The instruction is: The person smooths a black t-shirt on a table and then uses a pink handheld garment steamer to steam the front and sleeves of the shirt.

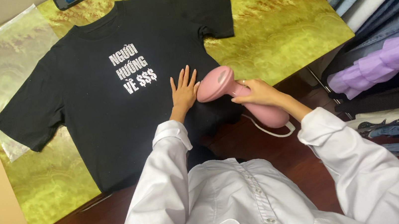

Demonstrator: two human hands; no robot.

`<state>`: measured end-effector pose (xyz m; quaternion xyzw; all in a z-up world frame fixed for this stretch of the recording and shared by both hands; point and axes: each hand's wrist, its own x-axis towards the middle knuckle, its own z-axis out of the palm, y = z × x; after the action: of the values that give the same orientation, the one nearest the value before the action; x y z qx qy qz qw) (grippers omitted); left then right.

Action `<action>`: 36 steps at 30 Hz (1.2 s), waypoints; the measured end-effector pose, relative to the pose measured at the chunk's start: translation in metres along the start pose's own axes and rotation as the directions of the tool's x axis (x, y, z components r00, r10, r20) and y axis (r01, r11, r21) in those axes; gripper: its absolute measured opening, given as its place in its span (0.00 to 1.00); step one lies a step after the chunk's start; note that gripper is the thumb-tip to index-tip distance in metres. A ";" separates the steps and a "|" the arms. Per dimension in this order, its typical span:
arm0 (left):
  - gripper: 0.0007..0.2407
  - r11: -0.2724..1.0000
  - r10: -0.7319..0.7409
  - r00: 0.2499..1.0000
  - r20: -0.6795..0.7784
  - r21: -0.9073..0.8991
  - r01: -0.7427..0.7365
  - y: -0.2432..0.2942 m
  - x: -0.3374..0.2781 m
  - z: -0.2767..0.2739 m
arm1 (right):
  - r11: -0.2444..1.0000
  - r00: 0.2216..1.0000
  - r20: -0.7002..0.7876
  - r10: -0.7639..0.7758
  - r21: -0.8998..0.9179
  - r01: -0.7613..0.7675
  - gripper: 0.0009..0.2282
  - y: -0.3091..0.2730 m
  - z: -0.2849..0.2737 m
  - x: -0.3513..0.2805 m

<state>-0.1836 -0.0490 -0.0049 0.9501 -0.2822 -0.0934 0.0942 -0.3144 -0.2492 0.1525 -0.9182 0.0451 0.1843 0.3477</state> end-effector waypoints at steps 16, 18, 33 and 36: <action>0.20 0.998 0.017 0.999 0.047 -0.054 -0.015 -0.010 -0.006 -0.004 | 0.983 0.985 0.112 0.131 -0.143 -0.115 0.26 0.018 -0.034 -0.050; 0.19 0.987 -0.007 0.999 -0.035 -0.159 0.001 -0.014 -0.023 -0.014 | 0.996 0.995 0.085 0.057 -0.070 -0.051 0.27 -0.004 -0.028 -0.047; 0.20 0.999 -0.036 0.999 0.020 -0.030 0.037 -0.045 -0.047 -0.009 | 0.987 0.988 0.138 -0.067 -0.139 0.086 0.28 -0.010 0.017 -0.009; 0.20 0.998 -0.055 0.998 0.025 -0.001 0.055 -0.040 -0.049 -0.012 | 0.987 0.984 0.176 -0.006 -0.160 0.035 0.29 0.002 0.009 -0.033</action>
<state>-0.2004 0.0128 0.0030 0.9562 -0.2570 -0.1082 0.0891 -0.3482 -0.2467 0.1573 -0.9241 -0.0101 0.2636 0.2764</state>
